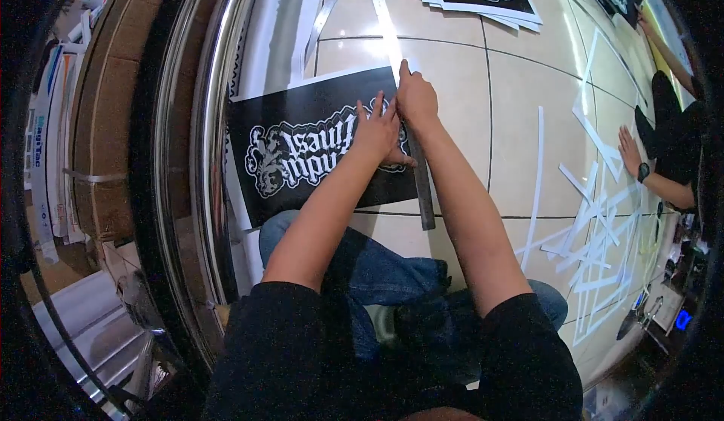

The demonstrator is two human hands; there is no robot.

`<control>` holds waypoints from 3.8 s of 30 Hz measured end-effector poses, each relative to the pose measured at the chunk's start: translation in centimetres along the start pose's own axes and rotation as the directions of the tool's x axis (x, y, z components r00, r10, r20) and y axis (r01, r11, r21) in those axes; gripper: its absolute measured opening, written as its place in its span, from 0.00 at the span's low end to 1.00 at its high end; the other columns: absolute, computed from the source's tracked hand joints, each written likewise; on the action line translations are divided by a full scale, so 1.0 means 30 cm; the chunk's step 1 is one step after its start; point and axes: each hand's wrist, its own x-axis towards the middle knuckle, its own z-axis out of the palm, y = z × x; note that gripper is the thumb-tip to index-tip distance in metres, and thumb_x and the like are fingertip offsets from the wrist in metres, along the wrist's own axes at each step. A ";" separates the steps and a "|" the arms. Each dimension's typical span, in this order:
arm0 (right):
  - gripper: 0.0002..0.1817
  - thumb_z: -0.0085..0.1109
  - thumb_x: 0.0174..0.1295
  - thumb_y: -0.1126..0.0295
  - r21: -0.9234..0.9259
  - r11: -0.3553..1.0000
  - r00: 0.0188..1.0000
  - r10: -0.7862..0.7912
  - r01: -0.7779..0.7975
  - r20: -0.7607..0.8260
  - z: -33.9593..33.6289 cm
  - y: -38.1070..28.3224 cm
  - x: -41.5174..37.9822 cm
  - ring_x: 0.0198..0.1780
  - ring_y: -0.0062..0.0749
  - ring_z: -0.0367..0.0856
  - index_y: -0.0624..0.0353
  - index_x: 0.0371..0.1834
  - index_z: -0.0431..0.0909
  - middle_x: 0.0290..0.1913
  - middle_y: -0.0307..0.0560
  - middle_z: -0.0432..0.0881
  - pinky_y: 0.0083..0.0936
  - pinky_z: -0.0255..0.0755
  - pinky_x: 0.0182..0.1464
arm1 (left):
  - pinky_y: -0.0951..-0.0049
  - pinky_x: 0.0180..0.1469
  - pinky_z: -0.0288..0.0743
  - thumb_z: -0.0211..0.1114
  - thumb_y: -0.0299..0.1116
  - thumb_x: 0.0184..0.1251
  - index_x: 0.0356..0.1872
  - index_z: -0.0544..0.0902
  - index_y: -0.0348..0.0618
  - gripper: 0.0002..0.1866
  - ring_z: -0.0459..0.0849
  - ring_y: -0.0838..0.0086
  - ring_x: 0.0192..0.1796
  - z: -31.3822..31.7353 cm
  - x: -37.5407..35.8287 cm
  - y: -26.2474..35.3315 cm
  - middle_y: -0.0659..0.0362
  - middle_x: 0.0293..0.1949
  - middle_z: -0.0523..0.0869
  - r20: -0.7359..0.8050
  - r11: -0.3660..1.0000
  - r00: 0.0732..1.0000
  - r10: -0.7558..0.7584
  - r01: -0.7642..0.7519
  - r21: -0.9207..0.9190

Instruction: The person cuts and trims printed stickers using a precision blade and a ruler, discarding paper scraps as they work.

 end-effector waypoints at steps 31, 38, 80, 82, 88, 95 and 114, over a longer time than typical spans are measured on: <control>0.32 0.52 0.66 0.69 0.000 0.999 0.994 0.050 -0.050 0.101 -0.047 0.057 -0.394 0.36 0.58 0.87 0.54 0.76 0.64 0.39 0.61 0.83 0.48 0.83 0.38 | 0.22 0.72 0.45 0.74 0.72 0.40 0.82 0.44 0.46 0.72 0.43 0.50 0.83 0.030 0.023 -0.011 0.60 0.83 0.43 -0.071 1.000 0.997 -0.001 0.002 0.015; 0.34 0.53 0.66 0.71 -0.002 0.996 0.984 0.087 -0.088 0.156 -0.063 0.077 -0.610 0.33 0.59 0.85 0.52 0.78 0.60 0.41 0.61 0.81 0.49 0.82 0.36 | 0.18 0.70 0.44 0.68 0.83 0.33 0.82 0.44 0.45 0.77 0.43 0.51 0.83 0.064 0.034 -0.006 0.61 0.83 0.44 -0.093 0.999 0.996 -0.010 0.013 0.029; 0.54 0.75 0.54 0.53 -0.069 0.693 0.694 0.702 -0.717 -0.161 -0.428 0.715 -0.971 0.57 0.58 0.80 0.57 0.80 0.53 0.60 0.64 0.78 0.44 0.74 0.60 | 0.19 0.72 0.37 0.69 0.83 0.30 0.82 0.41 0.42 0.81 0.34 0.49 0.83 0.023 -0.009 0.009 0.55 0.84 0.38 -0.046 0.999 0.999 -0.002 0.000 -0.048; 0.52 0.72 0.57 0.55 0.182 0.756 0.690 0.651 -0.629 -0.316 -0.374 0.742 -0.970 0.63 0.59 0.77 0.63 0.80 0.52 0.67 0.67 0.73 0.42 0.71 0.64 | 0.20 0.71 0.27 0.68 0.85 0.27 0.82 0.39 0.44 0.83 0.28 0.43 0.82 0.041 -0.082 0.027 0.44 0.82 0.32 -0.078 0.927 0.943 -0.322 0.297 -0.229; 0.49 0.75 0.50 0.45 0.126 0.878 0.881 0.471 -0.461 -0.056 -0.317 0.203 -0.899 0.60 0.53 0.77 0.59 0.73 0.65 0.58 0.57 0.76 0.44 0.75 0.57 | 0.15 0.67 0.24 0.62 0.90 0.21 0.81 0.37 0.39 0.87 0.27 0.41 0.82 0.139 -0.136 0.149 0.41 0.81 0.32 -0.118 0.997 0.993 -0.023 0.014 -0.077; 0.40 0.77 0.51 0.62 0.280 0.825 0.859 0.512 -0.490 -0.005 -0.233 0.224 -1.014 0.58 0.57 0.77 0.60 0.68 0.69 0.59 0.58 0.74 0.46 0.74 0.59 | 0.25 0.74 0.33 0.75 0.79 0.13 0.81 0.39 0.42 0.89 0.37 0.47 0.83 0.108 -0.137 0.145 0.47 0.83 0.39 -0.031 0.860 0.864 0.503 -0.497 0.114; 0.15 0.60 0.66 0.70 0.394 0.784 0.858 0.512 -0.480 0.027 -0.292 0.297 -1.034 0.44 0.59 0.86 0.61 0.54 0.77 0.41 0.60 0.87 0.46 0.77 0.47 | 0.26 0.74 0.25 0.58 0.87 0.41 0.82 0.41 0.49 0.73 0.30 0.53 0.84 0.131 -0.053 -0.166 0.43 0.82 0.35 -0.162 0.966 0.967 -0.196 0.162 -0.200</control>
